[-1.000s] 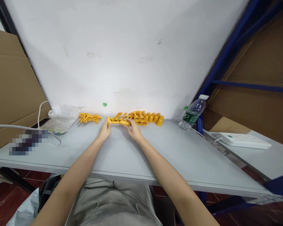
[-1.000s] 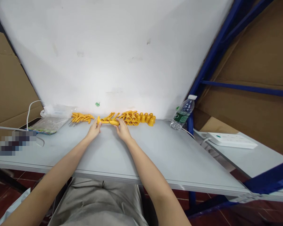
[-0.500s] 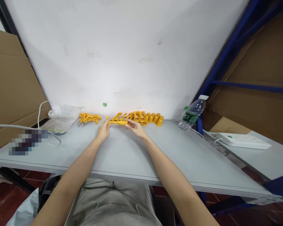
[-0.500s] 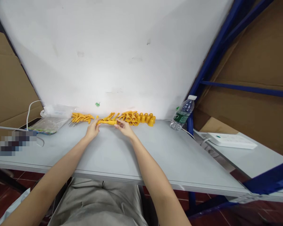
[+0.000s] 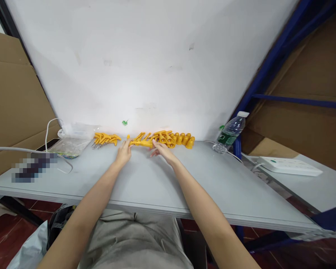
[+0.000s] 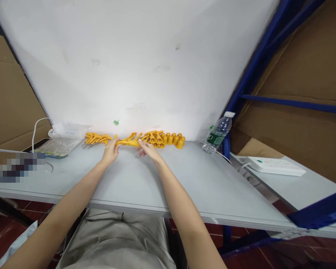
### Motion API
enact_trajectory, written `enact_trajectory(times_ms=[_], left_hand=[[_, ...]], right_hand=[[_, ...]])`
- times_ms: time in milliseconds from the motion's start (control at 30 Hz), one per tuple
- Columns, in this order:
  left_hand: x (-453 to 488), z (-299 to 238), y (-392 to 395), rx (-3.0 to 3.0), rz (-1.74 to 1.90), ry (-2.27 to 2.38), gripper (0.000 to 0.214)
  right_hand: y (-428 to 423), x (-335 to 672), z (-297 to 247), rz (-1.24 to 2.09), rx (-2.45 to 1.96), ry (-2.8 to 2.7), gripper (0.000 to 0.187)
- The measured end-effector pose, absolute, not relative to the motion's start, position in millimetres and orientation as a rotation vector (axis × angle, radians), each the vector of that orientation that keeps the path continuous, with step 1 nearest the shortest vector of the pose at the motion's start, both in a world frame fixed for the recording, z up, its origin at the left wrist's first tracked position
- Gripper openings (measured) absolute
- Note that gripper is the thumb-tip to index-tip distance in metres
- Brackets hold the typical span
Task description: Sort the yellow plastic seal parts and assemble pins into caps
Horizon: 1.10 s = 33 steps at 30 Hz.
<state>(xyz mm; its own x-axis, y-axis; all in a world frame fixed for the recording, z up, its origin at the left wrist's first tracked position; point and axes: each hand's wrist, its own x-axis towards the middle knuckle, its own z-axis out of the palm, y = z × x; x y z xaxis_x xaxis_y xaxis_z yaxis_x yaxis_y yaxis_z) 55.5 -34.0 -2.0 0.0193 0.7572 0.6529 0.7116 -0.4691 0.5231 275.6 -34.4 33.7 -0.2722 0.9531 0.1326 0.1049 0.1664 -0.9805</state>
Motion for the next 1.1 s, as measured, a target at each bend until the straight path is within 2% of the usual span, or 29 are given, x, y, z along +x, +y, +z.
enact_trajectory(times_ms=[167, 367, 467, 600, 1100], left_hand=[[56.8, 0.6, -37.4, 2.227, 1.418, 1.586, 0.033], [60.1, 3.5, -41.5, 2.255, 1.413, 1.499, 0.031], [60.1, 3.2, -40.2, 2.215, 1.418, 1.491, 0.031], [59.0, 2.9, -38.5, 2.175, 1.413, 1.471, 0.030], [59.6, 8.8, -41.9, 2.122, 1.417, 1.445, 0.023]], right_hand=[[-34.7, 280.5, 35.1, 1.222, -0.906, -1.621, 0.056], [-35.0, 275.0, 35.1, 1.200, -1.137, -1.538, 0.066], [-34.9, 279.8, 37.9, 1.171, -1.106, -1.592, 0.055], [-31.8, 286.7, 37.1, 1.077, -0.951, -1.665, 0.063], [-30.6, 283.7, 37.9, 1.068, -0.999, -1.632, 0.047]])
